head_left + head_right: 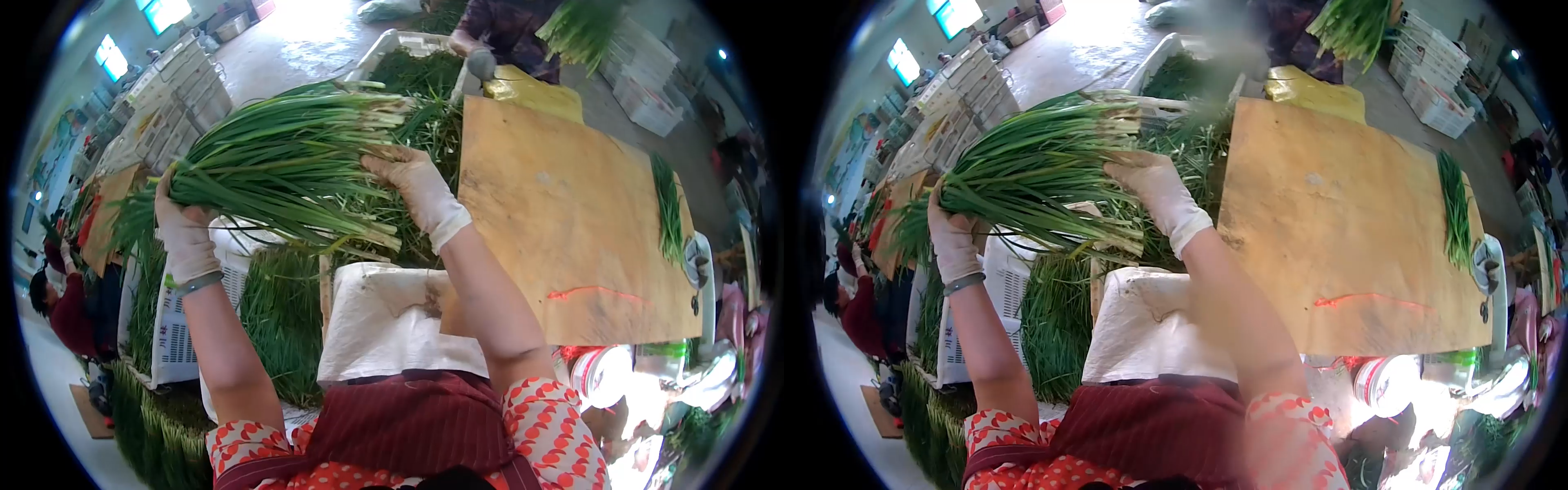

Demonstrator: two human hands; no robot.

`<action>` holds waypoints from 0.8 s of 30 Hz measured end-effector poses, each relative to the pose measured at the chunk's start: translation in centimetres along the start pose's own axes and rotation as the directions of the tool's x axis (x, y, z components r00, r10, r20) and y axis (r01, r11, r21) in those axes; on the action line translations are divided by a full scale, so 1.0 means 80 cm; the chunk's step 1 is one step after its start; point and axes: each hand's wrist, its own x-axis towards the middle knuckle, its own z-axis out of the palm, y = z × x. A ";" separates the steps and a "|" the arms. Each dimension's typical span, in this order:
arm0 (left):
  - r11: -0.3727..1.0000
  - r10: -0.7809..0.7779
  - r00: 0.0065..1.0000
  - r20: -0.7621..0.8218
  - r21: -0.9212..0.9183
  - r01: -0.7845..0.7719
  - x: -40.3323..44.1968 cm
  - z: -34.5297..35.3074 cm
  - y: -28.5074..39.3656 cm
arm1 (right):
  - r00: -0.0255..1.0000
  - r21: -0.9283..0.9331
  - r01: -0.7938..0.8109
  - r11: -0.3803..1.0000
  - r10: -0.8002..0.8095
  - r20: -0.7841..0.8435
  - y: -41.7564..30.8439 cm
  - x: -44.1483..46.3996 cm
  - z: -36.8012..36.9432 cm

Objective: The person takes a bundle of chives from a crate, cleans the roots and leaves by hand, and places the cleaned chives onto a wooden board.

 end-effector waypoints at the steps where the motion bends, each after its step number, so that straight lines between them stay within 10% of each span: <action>1: 0.986 0.136 0.990 0.032 0.092 -0.138 0.000 -0.011 -0.016 | 0.996 -0.115 0.086 0.990 -0.087 0.001 0.001 -0.002 0.000; 6: 0.647 0.465 0.794 0.392 0.462 -0.607 0.006 -0.056 -0.045 | 0.988 -0.257 0.150 0.955 -0.157 -0.006 -0.021 -0.022 0.006; 11: 0.666 0.429 0.824 0.371 0.486 -0.565 0.009 -0.052 -0.048 | 0.971 -0.548 0.189 0.815 -0.237 -0.018 -0.001 -0.002 -0.006; 14: 0.620 0.456 0.818 0.350 0.534 -0.574 0.027 -0.068 -0.048 | 0.966 -0.912 0.109 0.395 -0.257 0.004 0.002 0.006 0.003; 18: 0.711 0.425 0.850 0.313 0.466 -0.527 0.061 -0.099 -0.042 | 0.964 -0.806 0.213 0.552 -0.253 0.081 0.013 0.007 0.000; 19: 0.771 0.391 0.867 0.308 0.406 -0.491 0.072 -0.103 -0.037 | 0.964 -0.918 0.144 0.369 -0.264 0.045 0.010 0.004 0.009; 22: 0.440 0.460 0.723 0.516 0.575 -0.690 0.070 -0.109 -0.044 | 0.963 -0.912 0.155 0.379 -0.266 0.053 0.004 -0.004 0.014; 24: 0.989 0.141 0.972 0.189 -0.070 -0.130 0.084 -0.113 -0.036 | 0.944 -0.901 0.183 0.393 -0.327 0.049 0.021 0.004 0.011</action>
